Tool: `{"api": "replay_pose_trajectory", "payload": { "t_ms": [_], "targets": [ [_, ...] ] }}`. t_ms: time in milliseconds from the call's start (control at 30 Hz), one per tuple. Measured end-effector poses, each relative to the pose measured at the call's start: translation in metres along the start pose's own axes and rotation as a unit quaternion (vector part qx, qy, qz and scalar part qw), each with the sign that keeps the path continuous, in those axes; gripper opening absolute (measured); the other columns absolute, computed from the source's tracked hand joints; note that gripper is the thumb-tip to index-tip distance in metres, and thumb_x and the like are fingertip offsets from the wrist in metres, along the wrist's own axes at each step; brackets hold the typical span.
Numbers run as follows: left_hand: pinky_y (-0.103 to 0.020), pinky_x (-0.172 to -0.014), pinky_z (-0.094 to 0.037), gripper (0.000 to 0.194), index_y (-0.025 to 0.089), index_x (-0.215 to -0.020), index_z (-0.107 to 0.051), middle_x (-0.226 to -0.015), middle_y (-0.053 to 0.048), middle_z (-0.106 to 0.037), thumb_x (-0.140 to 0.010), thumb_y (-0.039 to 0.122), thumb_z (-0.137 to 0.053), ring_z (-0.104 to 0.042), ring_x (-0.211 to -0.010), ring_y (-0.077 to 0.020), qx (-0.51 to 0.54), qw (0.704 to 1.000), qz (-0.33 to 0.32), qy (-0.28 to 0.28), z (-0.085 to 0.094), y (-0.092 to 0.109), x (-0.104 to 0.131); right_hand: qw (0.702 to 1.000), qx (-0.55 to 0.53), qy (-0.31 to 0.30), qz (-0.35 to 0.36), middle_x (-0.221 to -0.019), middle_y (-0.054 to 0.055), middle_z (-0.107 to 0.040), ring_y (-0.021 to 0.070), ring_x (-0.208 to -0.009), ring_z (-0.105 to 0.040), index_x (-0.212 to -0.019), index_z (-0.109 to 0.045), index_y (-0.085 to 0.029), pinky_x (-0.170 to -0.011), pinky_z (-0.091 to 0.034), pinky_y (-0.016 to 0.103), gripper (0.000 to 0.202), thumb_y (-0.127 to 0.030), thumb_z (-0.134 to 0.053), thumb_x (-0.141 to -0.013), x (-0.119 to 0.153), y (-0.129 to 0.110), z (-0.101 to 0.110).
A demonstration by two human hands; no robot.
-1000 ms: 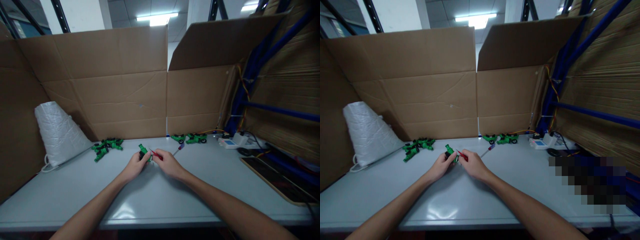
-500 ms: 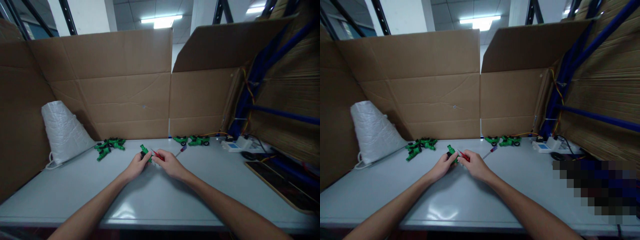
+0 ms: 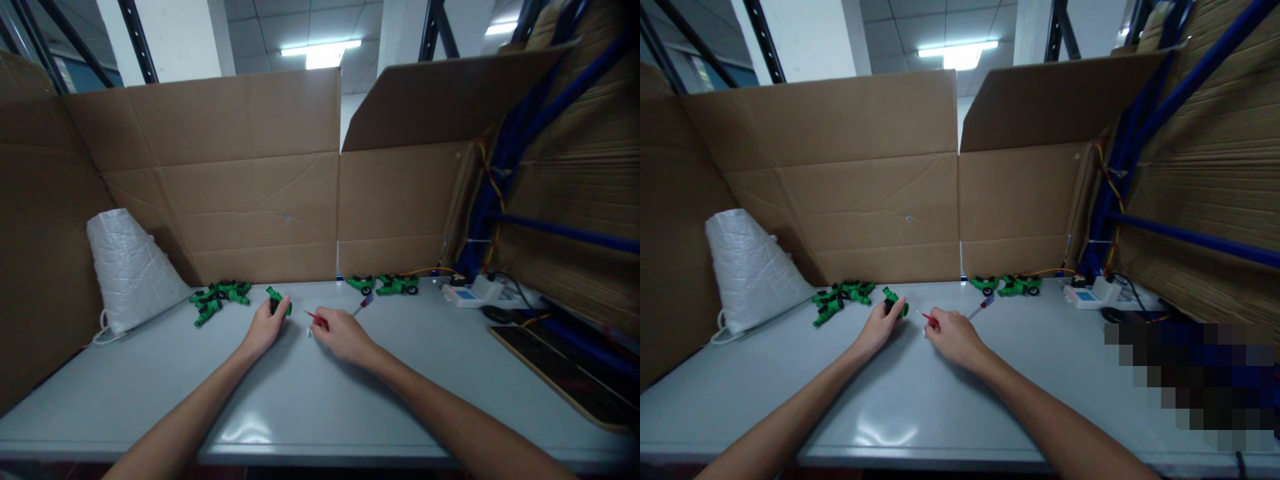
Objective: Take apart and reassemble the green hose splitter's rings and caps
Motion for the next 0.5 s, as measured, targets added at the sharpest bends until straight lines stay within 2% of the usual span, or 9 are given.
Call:
{"api": "replay_pose_trajectory", "payload": {
  "t_ms": [133, 233, 367, 433, 500],
  "targets": [
    [-0.029, -0.066, -0.039, 0.055, 0.020, -0.083, -0.056, -0.070, 0.001, -0.054, -0.092, 0.074, -0.053, -0.050, -0.068, -0.0184, 0.010, 1.000, -0.007, 0.008, 0.000, 0.006, 0.004, 0.998, 0.051, -0.028, -0.002, -0.074, 0.002, -0.067, 0.0161, -0.066, -0.055, -0.083, -0.067, -0.020, -0.062, -0.024, 0.027, 0.015, -0.029, -0.063, -0.095, 0.003, -0.001, -0.003],
    [-0.029, -0.071, -0.042, 0.049, 0.020, -0.092, -0.053, -0.075, 0.002, -0.055, -0.091, 0.068, -0.060, -0.051, -0.071, -0.0180, 0.027, 1.000, 0.001, 0.015, -0.001, 0.008, 0.007, 0.998, 0.058, -0.022, 0.005, -0.076, 0.003, -0.070, 0.0173, -0.068, -0.058, -0.084, -0.067, -0.021, -0.062, -0.025, 0.027, 0.020, -0.036, -0.063, -0.097, 0.003, -0.004, -0.002],
    [-0.030, -0.075, -0.045, 0.046, 0.020, -0.105, -0.051, -0.078, 0.004, -0.054, -0.089, 0.060, -0.066, -0.052, -0.074, -0.0177, 0.050, 0.998, 0.031, -0.001, -0.004, 0.000, 0.009, 0.998, 0.055, -0.003, 0.010, -0.075, 0.003, -0.069, 0.0174, -0.068, -0.057, -0.083, -0.066, -0.021, -0.063, -0.026, 0.027, 0.024, -0.037, -0.062, -0.100, 0.002, -0.006, 0.001],
    [-0.030, -0.075, -0.045, 0.046, 0.019, -0.109, -0.051, -0.080, 0.004, -0.055, -0.090, 0.058, -0.065, -0.052, -0.074, -0.0176, 0.045, 0.999, 0.020, -0.021, -0.007, -0.001, 0.010, 0.999, 0.047, 0.007, 0.017, -0.074, 0.002, -0.067, 0.0170, -0.068, -0.056, -0.082, -0.065, -0.021, -0.063, -0.026, 0.027, 0.025, -0.036, -0.060, -0.101, 0.002, -0.008, 0.003],
    [-0.030, -0.076, -0.045, 0.045, 0.019, -0.111, -0.053, -0.084, 0.002, -0.058, -0.090, 0.057, -0.067, -0.053, -0.077, -0.0179, 0.024, 0.999, -0.018, -0.037, -0.010, 0.005, 0.012, 0.999, 0.034, 0.016, 0.028, -0.073, 0.001, -0.066, 0.0165, -0.067, -0.054, -0.082, -0.063, -0.021, -0.063, -0.027, 0.027, 0.026, -0.036, -0.057, -0.102, 0.001, -0.010, 0.005]
  ]
}}
Point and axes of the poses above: each hand's wrist, its own x-axis away from the middle knuckle, its own z-axis out of the back of the hand, y = z × x, the point moved 6 cm from there along -x, towards the middle knuckle
